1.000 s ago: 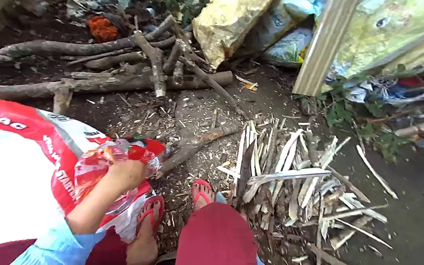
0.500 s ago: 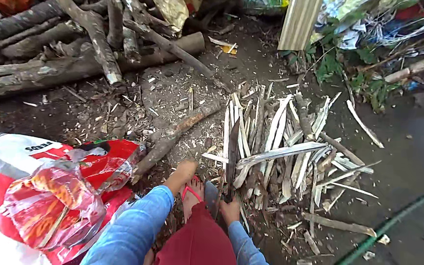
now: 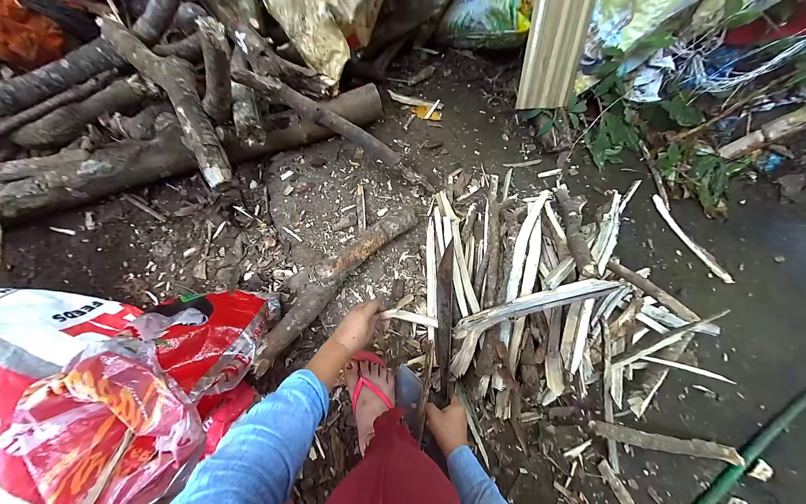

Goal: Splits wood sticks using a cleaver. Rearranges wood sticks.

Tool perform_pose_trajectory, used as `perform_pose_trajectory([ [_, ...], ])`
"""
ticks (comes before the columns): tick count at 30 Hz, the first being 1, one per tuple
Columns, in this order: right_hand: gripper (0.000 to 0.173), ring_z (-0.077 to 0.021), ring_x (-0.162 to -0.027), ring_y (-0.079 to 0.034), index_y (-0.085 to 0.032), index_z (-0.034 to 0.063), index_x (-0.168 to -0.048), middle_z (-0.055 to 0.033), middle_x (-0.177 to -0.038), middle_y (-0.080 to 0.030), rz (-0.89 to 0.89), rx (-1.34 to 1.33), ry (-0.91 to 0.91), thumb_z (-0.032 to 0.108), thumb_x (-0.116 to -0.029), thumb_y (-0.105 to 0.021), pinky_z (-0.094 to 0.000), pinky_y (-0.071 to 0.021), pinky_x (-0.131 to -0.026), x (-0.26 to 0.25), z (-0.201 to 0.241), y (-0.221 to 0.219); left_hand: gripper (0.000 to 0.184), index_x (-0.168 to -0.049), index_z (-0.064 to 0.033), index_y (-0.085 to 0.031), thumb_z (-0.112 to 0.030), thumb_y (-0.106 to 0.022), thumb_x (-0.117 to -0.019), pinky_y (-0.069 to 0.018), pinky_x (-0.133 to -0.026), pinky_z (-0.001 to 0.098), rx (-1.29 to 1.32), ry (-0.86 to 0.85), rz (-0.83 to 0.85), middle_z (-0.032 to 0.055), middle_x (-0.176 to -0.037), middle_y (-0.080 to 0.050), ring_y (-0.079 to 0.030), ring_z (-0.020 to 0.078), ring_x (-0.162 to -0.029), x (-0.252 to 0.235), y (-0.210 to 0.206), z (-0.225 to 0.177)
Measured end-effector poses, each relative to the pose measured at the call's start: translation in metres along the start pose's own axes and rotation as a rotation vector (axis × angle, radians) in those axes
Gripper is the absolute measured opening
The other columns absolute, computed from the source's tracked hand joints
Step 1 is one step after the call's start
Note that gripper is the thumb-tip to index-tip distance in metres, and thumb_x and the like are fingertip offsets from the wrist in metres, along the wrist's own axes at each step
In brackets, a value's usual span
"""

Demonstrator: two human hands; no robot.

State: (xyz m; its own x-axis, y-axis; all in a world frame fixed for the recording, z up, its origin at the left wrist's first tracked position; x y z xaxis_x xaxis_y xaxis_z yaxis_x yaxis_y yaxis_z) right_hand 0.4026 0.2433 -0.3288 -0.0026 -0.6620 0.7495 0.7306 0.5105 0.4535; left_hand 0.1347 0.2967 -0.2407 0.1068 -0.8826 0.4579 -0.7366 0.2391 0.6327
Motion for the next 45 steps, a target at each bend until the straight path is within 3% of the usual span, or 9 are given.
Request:
perform_pose_trajectory([
  [3, 0.05, -0.0413, -0.097, -0.071, -0.06, -0.0059, -0.132, -0.0278, -0.104, -0.072, -0.016, 0.048, 0.05, 0.012, -0.0878, -0.075, -0.0597, -0.0549, -0.089, 0.006, 0.006, 0.009, 0.04, -0.143, 0.0066, -0.05, 0.001, -0.047, -0.1038, -0.0498, -0.108, 0.0414, 0.233, 0.02, -0.133, 0.0242, -0.13, -0.065, -0.066, 0.0305, -0.119, 0.007, 0.015, 0.005],
  [6, 0.047, -0.0407, -0.092, -0.072, -0.062, -0.0061, -0.129, -0.0269, -0.1, -0.072, -0.004, 0.107, 0.105, 0.009, -0.0861, -0.074, -0.0593, -0.0556, -0.086, 0.018, 0.017, 0.021, 0.033, -0.131, 0.0088, -0.063, 0.004, -0.049, -0.1005, -0.0494, -0.108, 0.0394, 0.196, -0.082, -0.208, 0.0259, -0.126, -0.066, -0.066, 0.0319, -0.119, 0.01, 0.018, 0.003],
  [10, 0.045, -0.0408, -0.098, -0.07, -0.064, -0.004, -0.127, -0.0254, -0.102, -0.072, 0.044, 0.232, 0.153, 0.013, -0.0866, -0.075, -0.0596, -0.0534, -0.09, 0.038, 0.032, 0.033, 0.041, -0.141, -0.0014, -0.059, -0.004, -0.056, -0.1001, -0.039, -0.119, 0.0465, -0.046, 0.066, 0.064, 0.0218, -0.153, -0.05, -0.05, 0.0343, -0.142, 0.0, -0.02, 0.015],
  [16, 0.044, -0.0338, -0.08, -0.069, -0.063, -0.0089, -0.123, -0.0235, -0.091, -0.069, 0.035, 0.053, 0.189, 0.008, -0.0836, -0.075, -0.0534, -0.0565, -0.078, 0.051, 0.038, 0.035, 0.042, -0.143, -0.0011, -0.056, -0.014, -0.058, -0.1034, -0.0355, -0.119, 0.053, -0.214, 0.066, 0.132, 0.0224, -0.148, -0.053, -0.049, 0.0393, -0.141, -0.02, -0.052, -0.007],
  [22, 0.042, -0.0168, -0.054, -0.063, -0.06, -0.0098, -0.119, -0.0122, -0.073, -0.065, 0.009, -0.213, 0.159, 0.001, -0.0806, -0.071, -0.0354, -0.0569, -0.057, 0.061, 0.044, 0.042, 0.047, -0.145, 0.0024, -0.05, 0.006, -0.053, -0.0979, -0.0406, -0.113, 0.0597, -0.373, 0.132, 0.25, 0.0254, -0.153, -0.045, -0.045, 0.0455, -0.141, -0.039, -0.053, -0.025],
  [26, 0.043, -0.0177, -0.055, -0.065, -0.06, -0.0095, -0.119, -0.0123, -0.073, -0.067, 0.005, -0.172, 0.196, 0.004, -0.0791, -0.072, -0.0374, -0.0581, -0.059, 0.065, 0.046, 0.049, 0.035, -0.139, 0.0043, -0.055, -0.011, -0.043, -0.1099, -0.0427, -0.115, 0.0484, -0.092, 0.055, 0.007, 0.0248, -0.142, -0.057, -0.057, 0.038, -0.133, -0.026, -0.008, -0.03],
  [34, 0.043, -0.0347, -0.076, -0.068, -0.065, -0.0117, -0.117, -0.0235, -0.084, -0.069, 0.062, 0.111, 0.412, 0.009, -0.0807, -0.073, -0.0544, -0.0546, -0.074, 0.09, 0.076, 0.044, 0.029, -0.125, 0.0139, -0.064, 0.0, -0.055, -0.1008, -0.0489, -0.109, 0.0449, 0.19, -0.078, -0.375, 0.0302, -0.122, -0.068, -0.067, 0.0391, -0.117, 0.005, 0.01, 0.001],
  [38, 0.043, -0.0404, -0.083, -0.071, -0.066, -0.0099, -0.12, -0.0259, -0.089, -0.071, 0.104, 0.202, 0.391, 0.011, -0.0839, -0.073, -0.0589, -0.0553, -0.08, 0.093, 0.073, 0.034, 0.023, -0.112, 0.0147, -0.069, -0.001, -0.057, -0.1005, -0.0503, -0.105, 0.046, 0.172, -0.1, -0.43, 0.03, -0.112, -0.071, -0.069, 0.0405, -0.11, 0.009, 0.008, 0.002],
  [45, 0.043, -0.0408, -0.083, -0.072, -0.065, -0.009, -0.121, -0.0252, -0.089, -0.072, 0.108, 0.269, 0.399, 0.013, -0.0841, -0.073, -0.0591, -0.0557, -0.079, 0.09, 0.07, 0.029, 0.026, -0.117, 0.0134, -0.068, -0.003, -0.054, -0.1032, -0.0491, -0.107, 0.0457, 0.166, -0.056, -0.386, 0.0292, -0.116, -0.071, -0.069, 0.0391, -0.114, 0.007, 0.005, 0.004],
])
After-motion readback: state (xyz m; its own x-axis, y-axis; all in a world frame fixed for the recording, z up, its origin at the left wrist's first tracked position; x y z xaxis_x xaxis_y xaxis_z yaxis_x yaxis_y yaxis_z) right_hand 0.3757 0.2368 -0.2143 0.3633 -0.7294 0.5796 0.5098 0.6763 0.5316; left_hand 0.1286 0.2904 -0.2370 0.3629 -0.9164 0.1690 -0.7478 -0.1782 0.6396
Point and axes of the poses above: each hand's wrist, its own x-axis away from the middle knuckle, its own y-axis out of the back of the hand, z = x × y, the point moved 7 cm from there along -x, towards the middle knuckle
